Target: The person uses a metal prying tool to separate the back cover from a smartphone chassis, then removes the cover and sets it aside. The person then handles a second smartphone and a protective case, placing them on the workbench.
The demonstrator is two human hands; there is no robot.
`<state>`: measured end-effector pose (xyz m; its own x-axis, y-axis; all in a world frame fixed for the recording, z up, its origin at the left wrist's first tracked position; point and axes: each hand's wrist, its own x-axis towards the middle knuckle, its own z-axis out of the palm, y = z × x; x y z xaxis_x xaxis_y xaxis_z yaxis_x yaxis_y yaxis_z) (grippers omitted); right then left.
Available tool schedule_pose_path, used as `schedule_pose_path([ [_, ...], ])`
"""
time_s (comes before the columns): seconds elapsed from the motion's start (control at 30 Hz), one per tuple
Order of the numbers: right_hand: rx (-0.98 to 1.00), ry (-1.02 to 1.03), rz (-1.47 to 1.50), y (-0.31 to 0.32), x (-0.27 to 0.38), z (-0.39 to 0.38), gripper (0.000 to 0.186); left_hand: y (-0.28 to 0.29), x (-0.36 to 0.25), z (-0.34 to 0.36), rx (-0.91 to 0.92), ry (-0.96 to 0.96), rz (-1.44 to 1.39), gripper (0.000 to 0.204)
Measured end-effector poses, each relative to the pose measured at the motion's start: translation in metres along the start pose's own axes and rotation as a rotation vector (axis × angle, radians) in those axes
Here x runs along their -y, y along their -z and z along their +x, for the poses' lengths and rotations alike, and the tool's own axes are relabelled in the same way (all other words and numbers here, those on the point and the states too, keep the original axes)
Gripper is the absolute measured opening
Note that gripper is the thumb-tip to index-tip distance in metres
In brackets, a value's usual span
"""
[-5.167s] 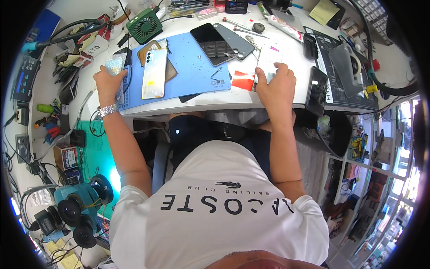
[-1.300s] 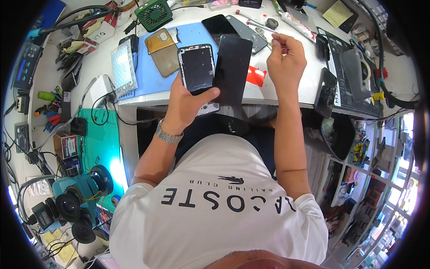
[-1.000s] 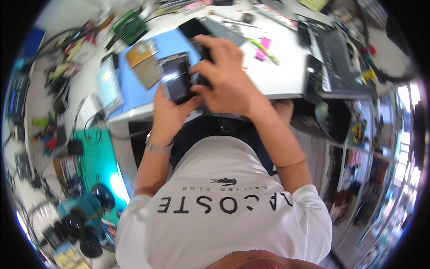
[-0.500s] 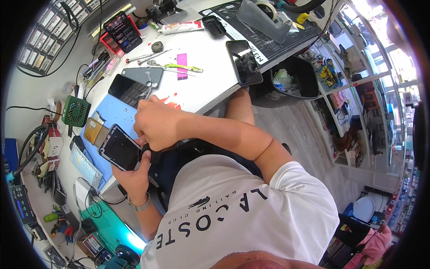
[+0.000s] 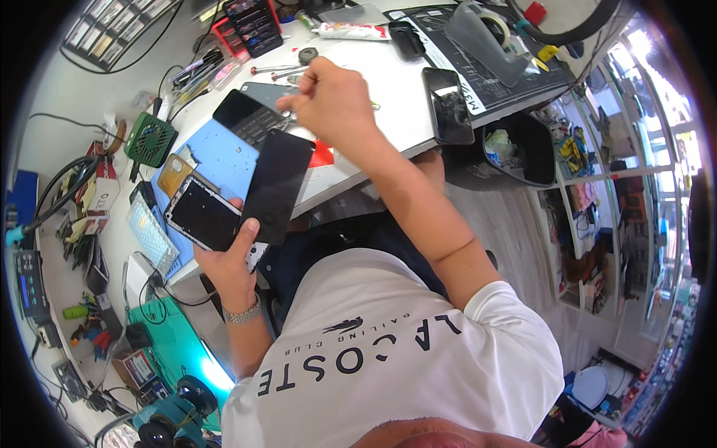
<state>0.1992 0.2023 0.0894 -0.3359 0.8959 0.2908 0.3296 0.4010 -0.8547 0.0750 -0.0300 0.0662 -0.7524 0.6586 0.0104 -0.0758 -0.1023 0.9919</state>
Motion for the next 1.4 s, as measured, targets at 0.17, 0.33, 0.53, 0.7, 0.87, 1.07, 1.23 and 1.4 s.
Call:
schedule_pose_path([
  [0.17,-0.206,0.295,-0.122,-0.011,-0.049,0.016,0.015,0.001,0.002,0.013,-0.038,0.030,-0.195,0.057],
  [0.33,-0.164,0.109,0.121,-0.019,-0.039,-0.006,0.018,0.000,0.006,0.020,-0.061,0.061,-0.307,0.053],
  [0.53,0.346,-0.253,0.768,-0.034,0.013,-0.083,0.029,-0.009,0.008,0.029,0.061,0.071,-0.375,0.054],
  [0.7,0.262,-0.321,0.895,-0.036,0.012,-0.079,0.025,-0.008,0.001,0.032,0.187,0.213,-0.693,0.045],
  [0.87,0.330,-0.322,0.939,-0.019,0.027,-0.068,0.026,0.012,0.005,0.037,0.459,0.220,-0.903,0.088],
  [1.07,0.419,-0.223,0.718,-0.026,0.031,-0.074,0.025,0.024,0.017,0.042,0.574,0.175,-0.765,0.087],
  [1.23,0.473,-0.135,0.492,-0.021,0.042,-0.075,0.022,0.023,0.020,0.037,0.557,0.139,-0.691,0.092],
  [1.4,0.436,-0.068,0.432,-0.027,0.041,-0.077,0.022,0.023,0.016,0.034,0.545,0.118,-0.564,0.095],
])
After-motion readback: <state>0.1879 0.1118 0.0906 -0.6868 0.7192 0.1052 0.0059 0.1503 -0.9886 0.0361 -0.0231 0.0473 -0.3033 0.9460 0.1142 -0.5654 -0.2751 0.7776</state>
